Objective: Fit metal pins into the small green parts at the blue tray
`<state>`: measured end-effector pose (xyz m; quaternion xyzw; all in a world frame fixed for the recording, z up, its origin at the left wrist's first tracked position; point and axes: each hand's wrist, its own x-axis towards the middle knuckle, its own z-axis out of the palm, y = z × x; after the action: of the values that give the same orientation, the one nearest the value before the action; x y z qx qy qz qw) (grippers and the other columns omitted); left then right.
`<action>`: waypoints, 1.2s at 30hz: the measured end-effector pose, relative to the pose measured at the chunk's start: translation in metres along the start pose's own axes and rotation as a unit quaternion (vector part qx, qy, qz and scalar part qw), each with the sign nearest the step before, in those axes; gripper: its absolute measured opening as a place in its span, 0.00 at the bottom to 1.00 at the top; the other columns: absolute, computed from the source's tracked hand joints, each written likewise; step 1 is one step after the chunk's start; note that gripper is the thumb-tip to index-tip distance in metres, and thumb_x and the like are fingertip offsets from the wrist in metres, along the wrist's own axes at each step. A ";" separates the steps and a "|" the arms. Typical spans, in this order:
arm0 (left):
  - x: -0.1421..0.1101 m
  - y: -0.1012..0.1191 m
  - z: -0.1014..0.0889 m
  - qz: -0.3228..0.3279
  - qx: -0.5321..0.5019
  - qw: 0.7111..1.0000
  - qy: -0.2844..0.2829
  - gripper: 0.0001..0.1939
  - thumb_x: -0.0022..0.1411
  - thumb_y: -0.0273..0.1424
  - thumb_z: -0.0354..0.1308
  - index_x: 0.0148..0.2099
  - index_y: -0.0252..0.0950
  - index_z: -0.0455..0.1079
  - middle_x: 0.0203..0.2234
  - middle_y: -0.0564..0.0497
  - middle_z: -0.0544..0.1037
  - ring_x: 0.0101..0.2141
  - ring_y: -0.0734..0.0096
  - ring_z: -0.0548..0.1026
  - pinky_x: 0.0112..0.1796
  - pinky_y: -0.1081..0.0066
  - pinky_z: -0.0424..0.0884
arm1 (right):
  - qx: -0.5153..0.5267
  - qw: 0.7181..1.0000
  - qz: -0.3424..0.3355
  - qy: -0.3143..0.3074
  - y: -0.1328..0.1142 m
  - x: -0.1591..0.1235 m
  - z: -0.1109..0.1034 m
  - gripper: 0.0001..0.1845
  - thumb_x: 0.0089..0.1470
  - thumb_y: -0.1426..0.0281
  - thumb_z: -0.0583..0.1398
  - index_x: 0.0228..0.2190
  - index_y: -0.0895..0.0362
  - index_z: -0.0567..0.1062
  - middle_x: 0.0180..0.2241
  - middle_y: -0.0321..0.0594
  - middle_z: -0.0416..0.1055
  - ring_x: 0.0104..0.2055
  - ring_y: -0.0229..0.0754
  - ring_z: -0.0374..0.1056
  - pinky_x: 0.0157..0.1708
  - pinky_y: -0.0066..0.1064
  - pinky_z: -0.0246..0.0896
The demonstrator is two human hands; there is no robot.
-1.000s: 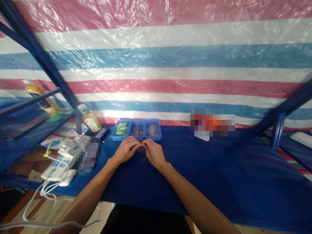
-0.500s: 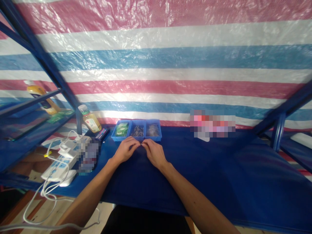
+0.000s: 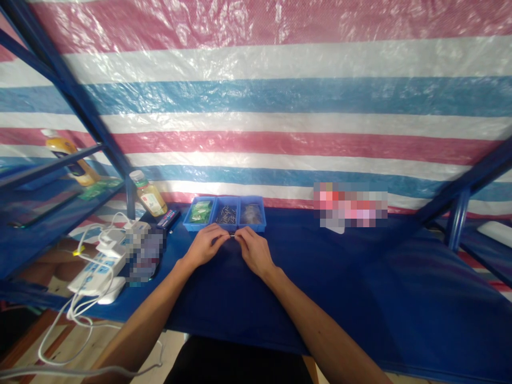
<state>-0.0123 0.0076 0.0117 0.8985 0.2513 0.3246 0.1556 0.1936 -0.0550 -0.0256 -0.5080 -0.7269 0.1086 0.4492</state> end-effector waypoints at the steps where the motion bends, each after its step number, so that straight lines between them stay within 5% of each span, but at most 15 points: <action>1: 0.000 0.000 0.000 -0.001 0.000 1.000 0.002 0.14 0.76 0.35 0.52 0.42 0.37 0.77 0.35 0.48 0.80 0.38 0.66 0.76 0.43 0.65 0.72 | -0.002 1.000 0.003 0.002 0.000 0.000 0.000 0.13 0.72 0.64 0.51 0.41 0.50 0.76 0.39 0.40 0.77 0.40 0.44 0.74 0.44 0.33 0.68; 13: 0.000 0.000 -0.001 -0.013 0.007 1.000 0.013 0.13 0.75 0.36 0.53 0.42 0.37 0.77 0.36 0.48 0.80 0.39 0.66 0.76 0.44 0.66 0.71 | 0.009 0.999 0.042 0.030 0.006 0.001 0.001 0.15 0.72 0.63 0.50 0.36 0.52 0.72 0.33 0.38 0.75 0.37 0.45 0.72 0.39 0.33 0.64; 36: -0.003 0.001 0.007 0.009 -0.008 0.999 -0.030 0.13 0.75 0.34 0.52 0.43 0.36 0.76 0.34 0.47 0.78 0.37 0.67 0.76 0.39 0.68 0.72 | 0.041 0.999 -0.021 -0.023 0.001 -0.001 0.001 0.11 0.71 0.65 0.53 0.41 0.51 0.75 0.39 0.41 0.76 0.39 0.44 0.74 0.42 0.34 0.68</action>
<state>-0.0092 0.0044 0.0051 0.9088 0.2355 0.3012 0.1671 0.1935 -0.0552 -0.0279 -0.4716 -0.7424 0.1407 0.4547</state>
